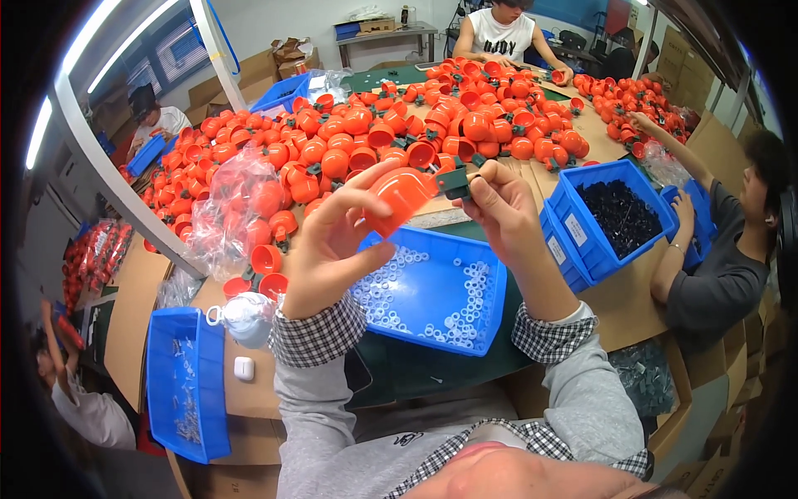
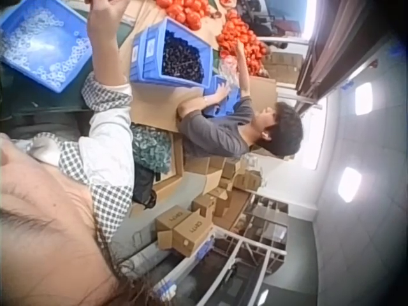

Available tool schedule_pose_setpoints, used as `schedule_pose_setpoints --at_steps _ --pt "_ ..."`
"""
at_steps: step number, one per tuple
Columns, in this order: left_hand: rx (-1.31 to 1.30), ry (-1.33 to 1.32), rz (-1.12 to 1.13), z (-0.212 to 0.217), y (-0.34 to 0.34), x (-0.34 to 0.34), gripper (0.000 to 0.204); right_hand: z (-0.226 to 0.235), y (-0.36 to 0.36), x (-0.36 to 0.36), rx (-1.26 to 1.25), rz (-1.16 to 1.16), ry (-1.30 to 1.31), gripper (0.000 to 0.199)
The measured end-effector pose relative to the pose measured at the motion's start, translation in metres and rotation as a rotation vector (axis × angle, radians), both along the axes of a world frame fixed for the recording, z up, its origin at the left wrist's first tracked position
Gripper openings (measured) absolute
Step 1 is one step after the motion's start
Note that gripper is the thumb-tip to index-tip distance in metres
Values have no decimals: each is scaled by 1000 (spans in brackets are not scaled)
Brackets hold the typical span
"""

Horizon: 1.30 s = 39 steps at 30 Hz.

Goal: Assembling red and green plastic components for a product at a factory workbench.

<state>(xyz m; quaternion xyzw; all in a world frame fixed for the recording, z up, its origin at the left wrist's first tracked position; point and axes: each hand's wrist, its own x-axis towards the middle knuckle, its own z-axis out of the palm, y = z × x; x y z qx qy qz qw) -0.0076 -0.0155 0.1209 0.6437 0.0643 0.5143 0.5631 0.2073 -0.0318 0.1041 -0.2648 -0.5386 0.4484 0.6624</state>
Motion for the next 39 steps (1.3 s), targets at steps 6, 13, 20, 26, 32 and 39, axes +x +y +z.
schedule_pose_setpoints --at_steps 6,13,20,26,32,39 --pt "-235 25 323 1 12 -10 40 -2 -1 3 44 77 61 14" --pt "-130 456 44 0 3 -7 57 3 -13 -5 154 -20 -136 10" --pt "260 190 431 1 -5 6 62 -4 -2 -1 112 -65 37 12" --pt "-374 434 -135 -7 10 -15 69 -12 -7 -19 474 -260 -178 12" --pt "153 209 130 0 -2 2 37 -2 -5 -3 216 -87 73 11" --pt "-94 -99 134 1 6 -8 38 -8 -9 -7 283 -134 -42 10"
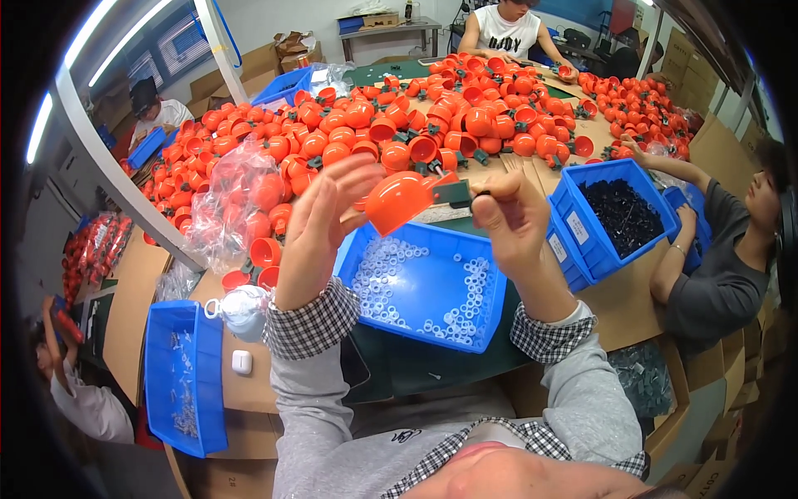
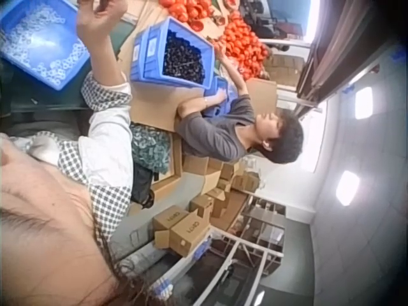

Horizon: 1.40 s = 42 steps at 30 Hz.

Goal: Assembling red and green plastic components for a product at a factory workbench.

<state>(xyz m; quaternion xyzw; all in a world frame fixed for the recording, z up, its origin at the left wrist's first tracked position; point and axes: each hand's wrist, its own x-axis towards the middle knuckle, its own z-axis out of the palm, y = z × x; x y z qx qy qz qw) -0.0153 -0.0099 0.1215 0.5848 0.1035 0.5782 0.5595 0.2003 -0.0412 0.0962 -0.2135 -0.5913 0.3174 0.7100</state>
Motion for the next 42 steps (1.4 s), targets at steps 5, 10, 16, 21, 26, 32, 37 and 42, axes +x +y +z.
schedule_pose_setpoints --at_steps 5,10,16,21,26,32,37,42 --pt "-198 472 -133 -5 0 0 45 -7 2 -4 252 -220 -246 12" --pt "592 507 370 4 -14 15 53 6 2 1 -110 -3 0 8" --pt "439 275 200 -3 -4 16 64 10 -2 1 -127 38 29 11" --pt "163 193 169 -2 -5 12 53 18 -6 -5 20 20 -81 22" --pt "107 210 119 1 -2 4 50 17 1 -1 287 -560 -531 22" --pt "109 228 107 3 -3 6 51 12 4 6 142 -426 -592 14" --pt "351 389 74 5 0 -3 53 13 5 10 -315 113 -378 34" --pt "422 404 141 6 -2 -2 54 14 12 9 -342 129 -424 33"
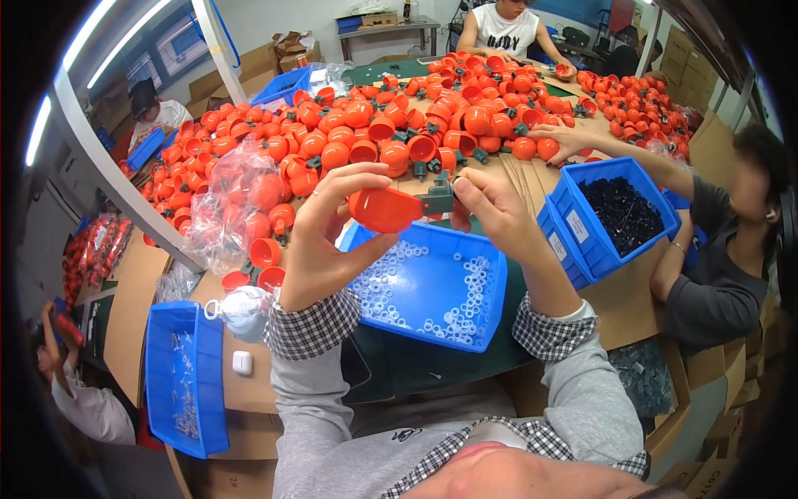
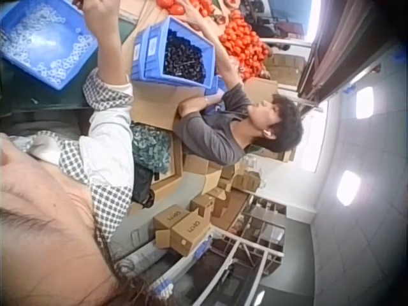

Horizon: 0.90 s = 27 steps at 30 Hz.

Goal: Assembling red and green plastic components for a product at a factory workbench.

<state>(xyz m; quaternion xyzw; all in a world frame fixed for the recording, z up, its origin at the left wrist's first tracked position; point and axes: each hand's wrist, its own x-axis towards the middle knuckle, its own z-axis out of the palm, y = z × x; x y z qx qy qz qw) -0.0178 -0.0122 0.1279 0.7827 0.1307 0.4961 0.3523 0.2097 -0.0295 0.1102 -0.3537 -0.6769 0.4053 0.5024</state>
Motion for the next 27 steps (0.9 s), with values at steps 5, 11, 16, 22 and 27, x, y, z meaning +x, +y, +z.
schedule_pose_setpoints --at_steps 5,11,16,22,27 --pt "32 -55 -18 -2 1 8 51 -1 1 3 14 111 86 29" --pt "-858 185 -24 -11 13 -13 44 -3 -7 -11 544 -289 -149 26" --pt "-649 145 -72 -5 8 -13 47 -8 -4 -4 288 -121 -52 28" --pt "-139 -70 -197 -4 3 0 60 1 -8 -3 -42 57 183 31" --pt "-440 -123 -84 -15 13 -12 61 -9 3 -11 508 -177 -144 23"
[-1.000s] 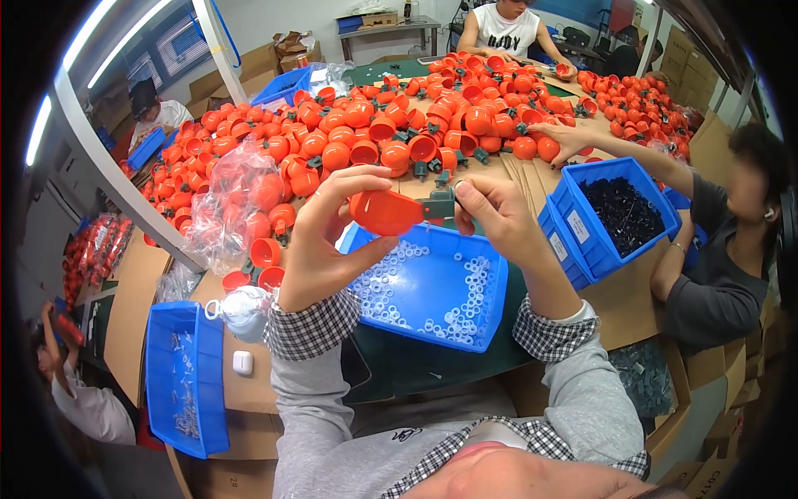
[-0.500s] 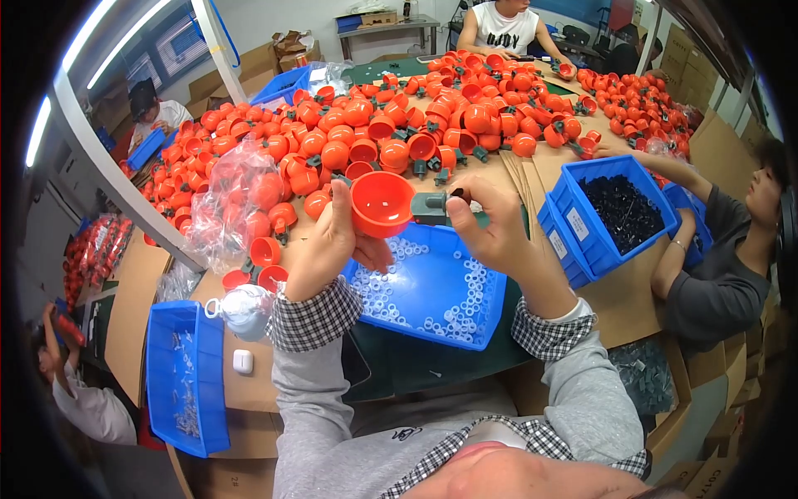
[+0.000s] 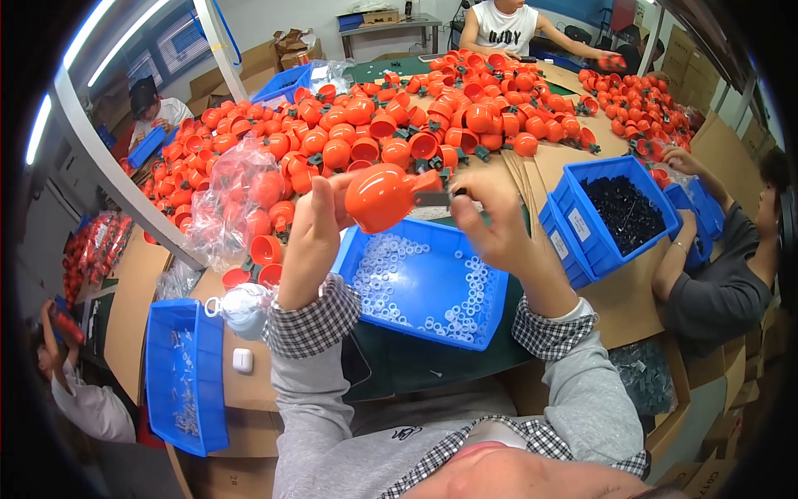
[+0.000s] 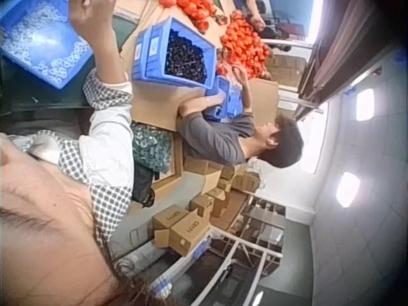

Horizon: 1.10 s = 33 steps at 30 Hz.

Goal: Assembling red and green plastic components for a product at a factory workbench.

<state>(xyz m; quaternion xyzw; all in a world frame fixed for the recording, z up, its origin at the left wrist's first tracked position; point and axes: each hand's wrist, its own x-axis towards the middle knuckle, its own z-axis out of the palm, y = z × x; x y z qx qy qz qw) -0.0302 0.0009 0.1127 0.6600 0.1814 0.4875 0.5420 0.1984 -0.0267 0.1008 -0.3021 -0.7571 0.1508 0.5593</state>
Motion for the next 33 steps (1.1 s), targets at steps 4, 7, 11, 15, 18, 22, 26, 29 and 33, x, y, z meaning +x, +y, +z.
schedule_pose_setpoints --at_steps 4,7,11,15,18,22,26,29,33 --pt "-72 351 208 2 -2 5 55 -1 3 -1 396 -143 -227 15" --pt "34 371 221 18 -12 6 34 1 -2 0 1 -79 -58 20" --pt "272 181 130 18 -16 10 57 5 -5 9 -489 212 264 26" --pt "369 -77 -45 13 -14 7 45 7 -9 5 -512 283 310 28" --pt "-147 53 132 10 -8 8 57 4 -6 3 -76 31 32 23" --pt "-100 293 146 -1 -4 14 54 3 -9 -5 246 -141 -153 17" --pt "256 165 387 7 -19 28 29 6 -14 2 -527 213 263 23" --pt "657 77 438 0 -11 29 37 4 -7 8 -769 477 423 35" --pt "645 202 619 -4 -9 31 42 3 -6 9 -832 548 396 40"
